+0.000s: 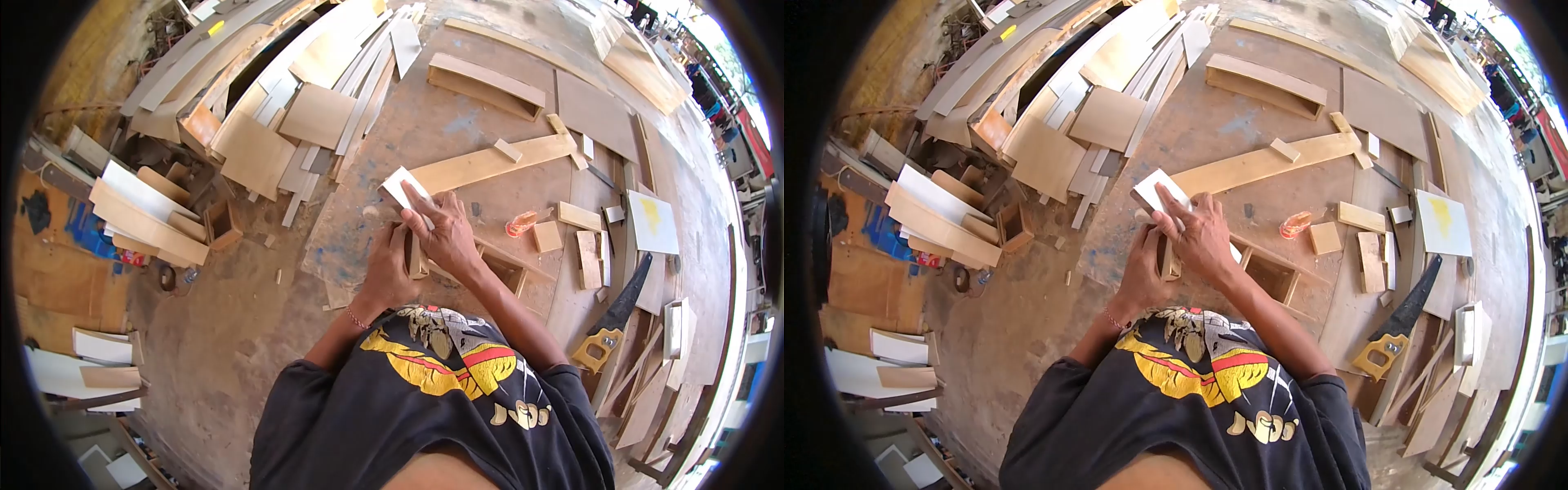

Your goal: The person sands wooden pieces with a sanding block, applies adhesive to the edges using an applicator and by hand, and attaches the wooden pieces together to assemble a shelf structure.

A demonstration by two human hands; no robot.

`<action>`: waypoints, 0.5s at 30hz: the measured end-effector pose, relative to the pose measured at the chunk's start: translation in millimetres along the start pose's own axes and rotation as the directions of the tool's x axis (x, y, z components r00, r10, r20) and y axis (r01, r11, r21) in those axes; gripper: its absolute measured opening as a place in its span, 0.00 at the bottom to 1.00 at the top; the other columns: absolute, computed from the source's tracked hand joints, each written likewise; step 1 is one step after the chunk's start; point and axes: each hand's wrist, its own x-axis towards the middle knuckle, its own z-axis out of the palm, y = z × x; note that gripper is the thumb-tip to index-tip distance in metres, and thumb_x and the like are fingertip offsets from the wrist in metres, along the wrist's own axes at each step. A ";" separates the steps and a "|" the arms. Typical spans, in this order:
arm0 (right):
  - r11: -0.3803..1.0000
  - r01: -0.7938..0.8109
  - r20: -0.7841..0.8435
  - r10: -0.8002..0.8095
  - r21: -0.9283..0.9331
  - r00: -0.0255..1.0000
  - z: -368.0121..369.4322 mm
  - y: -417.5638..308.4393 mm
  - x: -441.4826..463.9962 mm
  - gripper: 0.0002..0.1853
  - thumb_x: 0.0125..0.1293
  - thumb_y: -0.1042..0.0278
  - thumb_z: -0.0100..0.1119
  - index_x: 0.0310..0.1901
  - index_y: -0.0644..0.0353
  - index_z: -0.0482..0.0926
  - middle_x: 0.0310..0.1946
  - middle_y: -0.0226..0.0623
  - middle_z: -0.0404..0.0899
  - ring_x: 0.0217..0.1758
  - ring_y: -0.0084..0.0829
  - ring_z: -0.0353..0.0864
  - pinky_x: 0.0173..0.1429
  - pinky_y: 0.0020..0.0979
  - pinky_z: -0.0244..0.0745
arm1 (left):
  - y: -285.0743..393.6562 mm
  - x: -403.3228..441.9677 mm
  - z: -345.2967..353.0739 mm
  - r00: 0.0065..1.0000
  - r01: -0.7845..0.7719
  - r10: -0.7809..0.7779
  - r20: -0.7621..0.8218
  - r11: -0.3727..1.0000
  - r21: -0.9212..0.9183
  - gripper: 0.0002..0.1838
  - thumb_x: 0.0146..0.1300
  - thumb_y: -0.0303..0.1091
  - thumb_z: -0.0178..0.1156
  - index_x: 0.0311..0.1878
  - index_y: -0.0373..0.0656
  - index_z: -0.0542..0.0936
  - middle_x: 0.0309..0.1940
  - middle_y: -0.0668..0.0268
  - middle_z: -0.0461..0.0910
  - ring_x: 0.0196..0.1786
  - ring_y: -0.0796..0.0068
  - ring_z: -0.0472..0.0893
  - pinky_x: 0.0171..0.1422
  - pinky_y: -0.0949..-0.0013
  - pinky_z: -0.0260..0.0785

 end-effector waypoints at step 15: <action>0.987 0.140 -0.047 -0.143 -0.073 0.989 -1.7 -6.8 -11.2 0.25 0.65 0.46 0.50 0.62 0.45 0.71 0.37 0.47 0.73 0.46 0.43 0.67 0.53 0.41 0.65 | 6.3 -3.3 4.9 0.998 0.011 -0.017 -0.061 0.996 -0.092 0.34 0.41 0.34 0.67 0.54 0.35 0.69 0.48 0.46 0.71 0.52 0.42 0.70 0.54 0.52 0.66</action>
